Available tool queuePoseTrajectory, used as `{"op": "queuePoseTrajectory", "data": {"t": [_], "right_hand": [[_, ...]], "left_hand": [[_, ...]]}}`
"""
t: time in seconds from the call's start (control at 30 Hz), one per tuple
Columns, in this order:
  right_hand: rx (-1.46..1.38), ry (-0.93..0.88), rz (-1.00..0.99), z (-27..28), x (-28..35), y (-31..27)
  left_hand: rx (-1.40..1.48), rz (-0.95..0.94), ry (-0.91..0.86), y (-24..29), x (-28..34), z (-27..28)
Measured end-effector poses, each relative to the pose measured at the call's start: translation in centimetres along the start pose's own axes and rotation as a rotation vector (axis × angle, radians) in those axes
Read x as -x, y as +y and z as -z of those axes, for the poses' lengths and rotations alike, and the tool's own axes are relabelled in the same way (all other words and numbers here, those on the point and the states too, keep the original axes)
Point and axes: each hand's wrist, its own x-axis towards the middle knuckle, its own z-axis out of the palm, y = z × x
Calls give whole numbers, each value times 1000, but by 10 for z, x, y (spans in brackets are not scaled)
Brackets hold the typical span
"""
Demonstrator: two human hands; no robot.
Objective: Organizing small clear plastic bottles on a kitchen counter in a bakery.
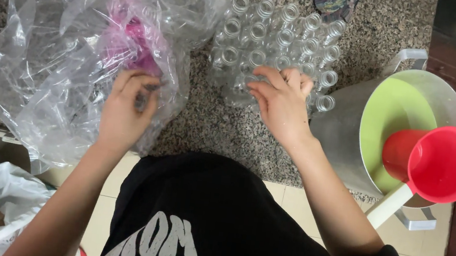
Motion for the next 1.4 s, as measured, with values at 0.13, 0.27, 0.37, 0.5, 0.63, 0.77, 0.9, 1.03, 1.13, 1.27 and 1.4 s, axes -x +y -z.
{"op": "queuePoseTrajectory", "data": {"t": [0.13, 0.27, 0.37, 0.5, 0.63, 0.77, 0.9, 1.03, 1.13, 1.27, 1.4], "right_hand": [[19, -3, -10, -1, 3, 1], [12, -30, -45, 11, 0, -9], [9, -27, -69, 22, -4, -22], [-35, 41, -78, 23, -10, -43], [-127, 90, -49, 9, -16, -74], [-365, 3, -28, -15, -19, -114], [-774, -241, -85, -49, -35, -151], [-843, -195, -63, -88, -81, -185], [-641, 24, -79, -169, -117, -183], [-270, 77, -188, -215, -160, -176], [-626, -437, -261, -276, -149, -173]], "left_hand": [[-85, 25, 58, -33, 8, -2], [-154, 75, 83, -81, 3, -4], [-189, 151, 111, -107, -11, -3], [-216, 363, 38, -90, -54, 12], [-424, -372, 463, -89, -91, 13], [-41, 216, 87, -149, -113, -4], [64, 90, 47, -119, -136, 19], [133, 226, -38, -114, -156, 35], [151, 120, -18, -123, -162, 44], [-146, -103, 139, -122, -149, 57], [-82, 98, -61, -109, -148, 78]]}}
